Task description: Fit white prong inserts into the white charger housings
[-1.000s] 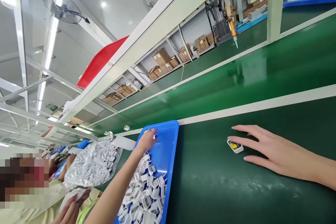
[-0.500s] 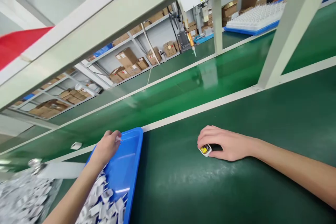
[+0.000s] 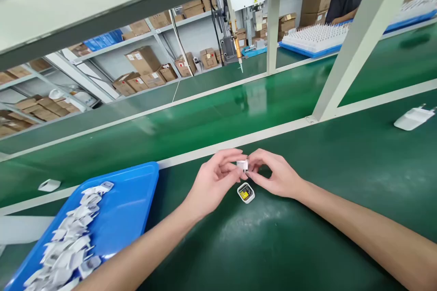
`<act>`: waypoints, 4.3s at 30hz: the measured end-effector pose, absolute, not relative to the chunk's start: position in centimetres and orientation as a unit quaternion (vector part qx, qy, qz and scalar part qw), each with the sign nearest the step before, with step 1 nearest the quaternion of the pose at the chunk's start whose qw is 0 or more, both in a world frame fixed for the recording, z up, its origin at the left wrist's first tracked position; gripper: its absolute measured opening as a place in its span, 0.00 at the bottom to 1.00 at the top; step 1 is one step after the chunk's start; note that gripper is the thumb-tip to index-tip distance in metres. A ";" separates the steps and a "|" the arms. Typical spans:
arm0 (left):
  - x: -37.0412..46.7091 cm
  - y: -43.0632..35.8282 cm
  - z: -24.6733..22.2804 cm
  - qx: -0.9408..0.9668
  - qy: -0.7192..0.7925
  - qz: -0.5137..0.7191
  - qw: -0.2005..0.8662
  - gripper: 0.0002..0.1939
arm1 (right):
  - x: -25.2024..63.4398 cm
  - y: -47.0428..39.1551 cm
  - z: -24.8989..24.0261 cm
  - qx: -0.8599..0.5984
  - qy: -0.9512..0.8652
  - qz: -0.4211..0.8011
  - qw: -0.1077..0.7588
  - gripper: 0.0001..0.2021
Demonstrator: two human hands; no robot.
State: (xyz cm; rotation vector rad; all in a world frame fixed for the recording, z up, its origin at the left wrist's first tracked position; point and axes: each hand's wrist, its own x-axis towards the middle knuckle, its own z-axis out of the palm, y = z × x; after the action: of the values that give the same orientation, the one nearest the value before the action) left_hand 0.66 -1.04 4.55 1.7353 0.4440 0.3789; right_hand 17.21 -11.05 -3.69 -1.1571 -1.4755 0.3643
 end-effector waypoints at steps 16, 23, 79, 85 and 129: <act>-2.6 -0.7 3.3 0.963 0.042 -0.060 0.259 0.19 | 18.7 -10.0 -3.8 -0.572 -0.720 0.117 0.374 0.22; 0.4 -4.3 -0.5 0.963 0.197 0.007 0.186 0.13 | 19.2 -9.8 -4.2 -0.515 -0.791 0.085 0.320 0.19; 8.7 -1.7 -4.0 0.938 0.161 0.130 0.277 0.17 | 20.6 -16.1 0.1 -0.754 -0.591 0.067 0.280 0.07; 8.6 -1.8 -4.0 0.942 0.158 0.142 0.260 0.18 | 20.8 -16.1 -0.7 -0.740 -0.511 0.156 0.409 0.03; 8.9 -1.9 -4.3 0.935 0.147 0.186 0.264 0.18 | 21.4 -15.1 -0.8 -0.709 -0.637 0.021 0.302 0.02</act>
State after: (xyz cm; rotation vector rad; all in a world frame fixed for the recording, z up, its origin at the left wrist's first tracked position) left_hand 8.86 -1.94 -4.32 2.5280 0.3984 0.5027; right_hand 21.39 -15.05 -0.82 -1.8806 -1.6899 0.0555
